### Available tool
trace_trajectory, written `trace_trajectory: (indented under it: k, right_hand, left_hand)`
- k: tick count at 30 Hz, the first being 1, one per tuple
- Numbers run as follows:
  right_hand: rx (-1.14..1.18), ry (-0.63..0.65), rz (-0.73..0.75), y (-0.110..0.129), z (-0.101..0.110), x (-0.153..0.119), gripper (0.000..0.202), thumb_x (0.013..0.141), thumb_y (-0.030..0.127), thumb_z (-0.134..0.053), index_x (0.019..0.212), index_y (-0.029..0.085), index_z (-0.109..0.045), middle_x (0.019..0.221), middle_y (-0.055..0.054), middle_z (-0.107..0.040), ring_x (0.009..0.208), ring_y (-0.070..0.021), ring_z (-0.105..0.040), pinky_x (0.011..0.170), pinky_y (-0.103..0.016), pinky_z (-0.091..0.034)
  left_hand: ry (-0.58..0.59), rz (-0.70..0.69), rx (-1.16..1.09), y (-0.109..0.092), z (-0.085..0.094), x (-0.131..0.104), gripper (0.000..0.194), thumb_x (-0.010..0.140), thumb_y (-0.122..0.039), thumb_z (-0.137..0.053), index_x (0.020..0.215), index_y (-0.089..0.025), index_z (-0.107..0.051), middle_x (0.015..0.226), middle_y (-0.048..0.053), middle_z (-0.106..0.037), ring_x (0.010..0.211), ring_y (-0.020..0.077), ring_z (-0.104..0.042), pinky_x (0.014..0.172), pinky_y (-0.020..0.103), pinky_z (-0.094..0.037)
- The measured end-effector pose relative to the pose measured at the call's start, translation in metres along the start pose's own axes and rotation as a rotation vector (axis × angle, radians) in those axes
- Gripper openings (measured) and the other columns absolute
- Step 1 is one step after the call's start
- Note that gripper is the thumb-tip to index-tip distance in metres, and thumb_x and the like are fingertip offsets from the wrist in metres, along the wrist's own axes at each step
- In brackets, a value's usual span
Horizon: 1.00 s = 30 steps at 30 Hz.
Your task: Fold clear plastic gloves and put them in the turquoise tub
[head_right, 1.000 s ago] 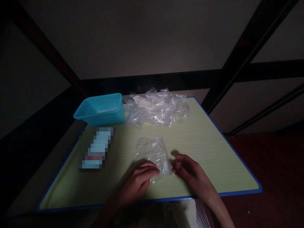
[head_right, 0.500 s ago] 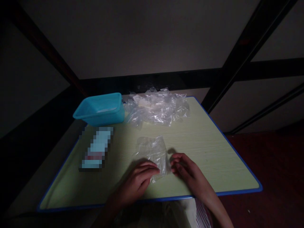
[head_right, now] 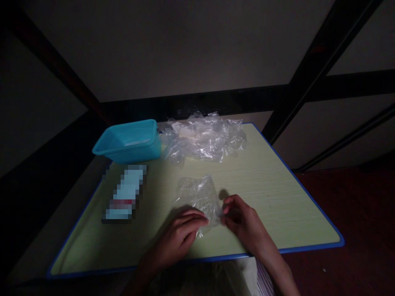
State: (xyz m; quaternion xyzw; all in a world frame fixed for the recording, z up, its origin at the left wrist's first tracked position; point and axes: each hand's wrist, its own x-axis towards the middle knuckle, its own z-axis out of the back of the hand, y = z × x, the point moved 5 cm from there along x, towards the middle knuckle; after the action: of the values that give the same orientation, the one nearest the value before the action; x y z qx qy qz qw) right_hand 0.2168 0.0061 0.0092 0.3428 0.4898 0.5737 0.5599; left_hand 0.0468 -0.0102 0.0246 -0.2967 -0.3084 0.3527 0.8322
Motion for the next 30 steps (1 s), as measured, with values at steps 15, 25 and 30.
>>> trace_trajectory:
  k: [15,25,30]
  right_hand:
    - [-0.377,0.063,0.547,0.014,0.004,-0.016,0.023,0.082,0.010,-0.051,0.088,0.024,-0.068,0.109,-0.006,-0.064,0.099,-0.0185,-0.062,0.078,-0.030,-0.054]
    - [-0.539,-0.070,0.746,0.020,0.004,-0.018,0.013,0.082,0.018,-0.058,0.084,0.023,-0.069,0.100,-0.006,-0.066,0.090,-0.0216,-0.061,0.073,-0.037,-0.052]
    - [-0.416,-0.158,0.724,0.027,0.006,-0.016,0.009,0.080,0.019,-0.061,0.077,0.025,-0.067,0.095,-0.004,-0.068,0.095,-0.0223,-0.060,0.078,-0.038,-0.050]
  left_hand:
    - [-0.024,0.005,-0.015,0.002,0.000,-0.001,0.037,0.080,-0.001,-0.045,0.104,-0.021,-0.065,0.098,0.005,-0.066,0.093,0.0162,-0.059,0.082,0.031,-0.050]
    - [-0.086,0.027,-0.069,-0.002,0.009,-0.001,0.031,0.081,-0.005,-0.047,0.101,-0.020,-0.064,0.103,0.003,-0.068,0.099,0.0141,-0.060,0.088,0.030,-0.049]
    - [-0.027,0.006,0.225,-0.003,0.011,-0.015,0.042,0.073,-0.029,-0.064,0.113,-0.015,-0.057,0.119,0.010,-0.061,0.109,0.0239,-0.056,0.090,0.040,-0.049]
